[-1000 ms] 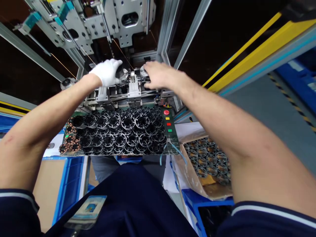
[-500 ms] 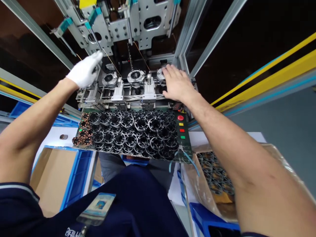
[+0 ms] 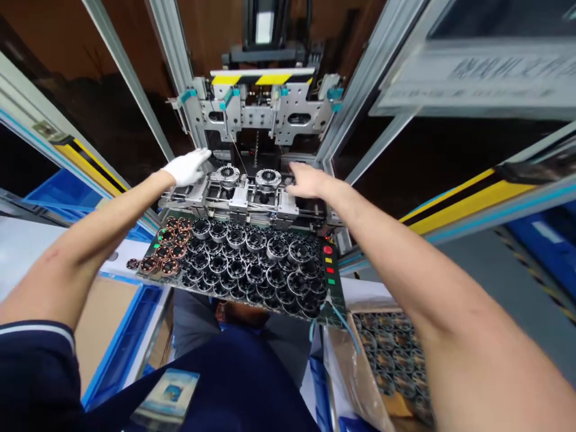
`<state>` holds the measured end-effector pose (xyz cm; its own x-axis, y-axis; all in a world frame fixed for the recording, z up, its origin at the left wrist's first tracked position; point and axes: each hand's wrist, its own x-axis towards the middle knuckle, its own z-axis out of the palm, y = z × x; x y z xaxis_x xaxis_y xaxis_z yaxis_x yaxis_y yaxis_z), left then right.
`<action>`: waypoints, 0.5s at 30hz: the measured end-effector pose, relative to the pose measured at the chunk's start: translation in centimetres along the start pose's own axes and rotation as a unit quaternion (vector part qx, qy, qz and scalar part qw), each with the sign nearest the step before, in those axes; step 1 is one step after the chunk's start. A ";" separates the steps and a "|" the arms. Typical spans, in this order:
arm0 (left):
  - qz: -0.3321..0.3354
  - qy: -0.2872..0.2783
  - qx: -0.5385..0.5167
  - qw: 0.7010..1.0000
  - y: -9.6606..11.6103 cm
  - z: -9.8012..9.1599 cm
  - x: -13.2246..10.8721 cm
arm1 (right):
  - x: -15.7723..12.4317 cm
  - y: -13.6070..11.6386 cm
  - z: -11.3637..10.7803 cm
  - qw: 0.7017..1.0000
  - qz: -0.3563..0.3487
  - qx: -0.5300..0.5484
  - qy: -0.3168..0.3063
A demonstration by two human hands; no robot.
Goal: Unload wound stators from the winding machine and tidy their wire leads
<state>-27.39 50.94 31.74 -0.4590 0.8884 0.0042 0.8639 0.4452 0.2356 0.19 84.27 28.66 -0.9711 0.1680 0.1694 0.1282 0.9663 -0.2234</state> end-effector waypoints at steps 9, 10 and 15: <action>-0.020 0.153 -0.119 0.981 0.4 0.3 -7.5 | -1.8 -7.6 -0.9 0.987 -0.015 0.150 0.058; -0.058 0.198 -0.130 0.970 -1.3 0.3 -10.9 | -4.4 -6.9 -1.6 0.982 -0.003 0.173 0.082; -0.261 0.291 -0.187 0.901 -6.2 7.9 -30.5 | -21.3 -2.8 0.5 0.934 0.141 0.248 0.214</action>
<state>-17.10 21.94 22.45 -0.9074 0.3117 0.2819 0.4191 0.6196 0.6637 20.44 77.85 25.20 -0.7299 0.5673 0.3813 0.1550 0.6806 -0.7160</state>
